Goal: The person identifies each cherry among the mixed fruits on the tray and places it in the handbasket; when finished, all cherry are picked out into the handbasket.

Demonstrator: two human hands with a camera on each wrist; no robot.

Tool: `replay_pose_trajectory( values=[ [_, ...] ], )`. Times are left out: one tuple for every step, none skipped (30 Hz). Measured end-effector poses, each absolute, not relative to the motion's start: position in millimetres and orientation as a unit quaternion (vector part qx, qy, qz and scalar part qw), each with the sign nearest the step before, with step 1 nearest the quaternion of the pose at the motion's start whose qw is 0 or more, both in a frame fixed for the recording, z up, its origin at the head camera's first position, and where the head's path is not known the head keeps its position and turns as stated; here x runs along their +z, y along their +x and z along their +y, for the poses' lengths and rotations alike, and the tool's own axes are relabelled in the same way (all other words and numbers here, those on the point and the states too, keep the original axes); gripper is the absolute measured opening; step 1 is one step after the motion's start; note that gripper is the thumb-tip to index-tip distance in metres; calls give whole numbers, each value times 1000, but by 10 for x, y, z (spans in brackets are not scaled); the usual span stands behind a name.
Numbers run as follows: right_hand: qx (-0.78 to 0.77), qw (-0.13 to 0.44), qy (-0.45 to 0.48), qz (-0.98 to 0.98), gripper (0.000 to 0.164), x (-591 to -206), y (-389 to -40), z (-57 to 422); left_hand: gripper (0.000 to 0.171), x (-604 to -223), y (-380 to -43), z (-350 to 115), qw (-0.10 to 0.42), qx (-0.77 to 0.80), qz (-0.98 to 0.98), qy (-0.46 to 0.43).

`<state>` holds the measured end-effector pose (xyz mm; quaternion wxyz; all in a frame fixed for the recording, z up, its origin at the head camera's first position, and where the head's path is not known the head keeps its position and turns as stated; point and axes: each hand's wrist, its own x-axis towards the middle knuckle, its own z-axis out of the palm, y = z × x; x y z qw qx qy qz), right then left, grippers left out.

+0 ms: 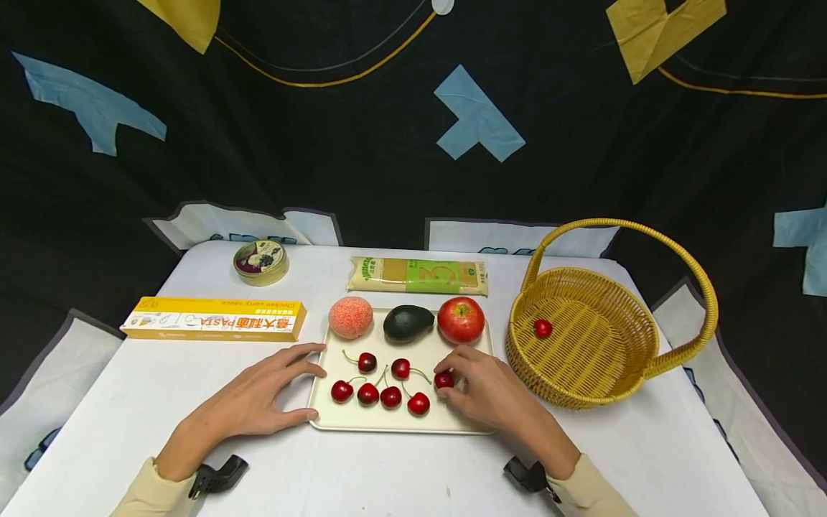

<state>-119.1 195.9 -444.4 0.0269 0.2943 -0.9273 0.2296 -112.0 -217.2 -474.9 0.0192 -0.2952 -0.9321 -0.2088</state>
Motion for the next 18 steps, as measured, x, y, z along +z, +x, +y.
replay_pose_trajectory(
  values=[
    [229,37,294,-927,29,-4418,-1194,1969,51,-4746,-1120,-2171,21,-209,-932,-297],
    [230,47,294,-927,29,-4391,-1199,1983,51,-4744,-1122,-2172,20,-208,-932,-296],
    [233,57,293,-926,30,-4361,-1203,1997,51,-4744,-1124,-2173,21,-207,-932,-297],
    [237,69,297,-922,30,-4330,-1207,2013,51,-4743,-1126,-2173,21,-206,-932,-298],
    [242,79,299,-920,31,-4294,-1210,2029,51,-4739,-1126,-2173,21,-206,-932,-298],
    [246,88,300,-918,33,-4260,-1211,2048,51,-4739,-1126,-2174,22,-206,-931,-299],
    [249,98,302,-915,33,-4227,-1214,2068,51,-4738,-1127,-2173,21,-207,-931,-300],
    [253,108,303,-913,34,-4193,-1218,2089,51,-4737,-1128,-2174,18,-206,-932,-298],
    [255,119,307,-909,34,-4162,-1224,2114,51,-4737,-1128,-2174,16,-207,-932,-297],
    [254,129,311,-907,35,-4136,-1233,2140,51,-4737,-1126,-2172,15,-208,-932,-296],
    [252,138,310,-906,35,-4110,-1241,2167,50,-4740,-1125,-2171,15,-209,-932,-296],
    [251,149,312,-904,34,-4091,-1253,2195,50,-4742,-1123,-2171,15,-209,-932,-296],
    [250,159,315,-902,33,-4071,-1266,2225,50,-4743,-1121,-2171,14,-209,-932,-295],
    [247,169,317,-900,33,-4054,-1280,2256,50,-4743,-1120,-2172,14,-209,-932,-294],
    [243,178,319,-899,33,-4040,-1294,2288,50,-4744,-1118,-2173,15,-209,-932,-295],
    [239,183,316,-900,33,-4025,-1304,2318,51,-4744,-1117,-2174,16,-209,-932,-295],
    [237,189,315,-899,33,-4011,-1313,2347,51,-4744,-1117,-2176,15,-208,-933,-294],
    [234,193,313,-900,34,-3998,-1323,2377,52,-4742,-1117,-2179,14,-208,-933,-294]
  ],
)
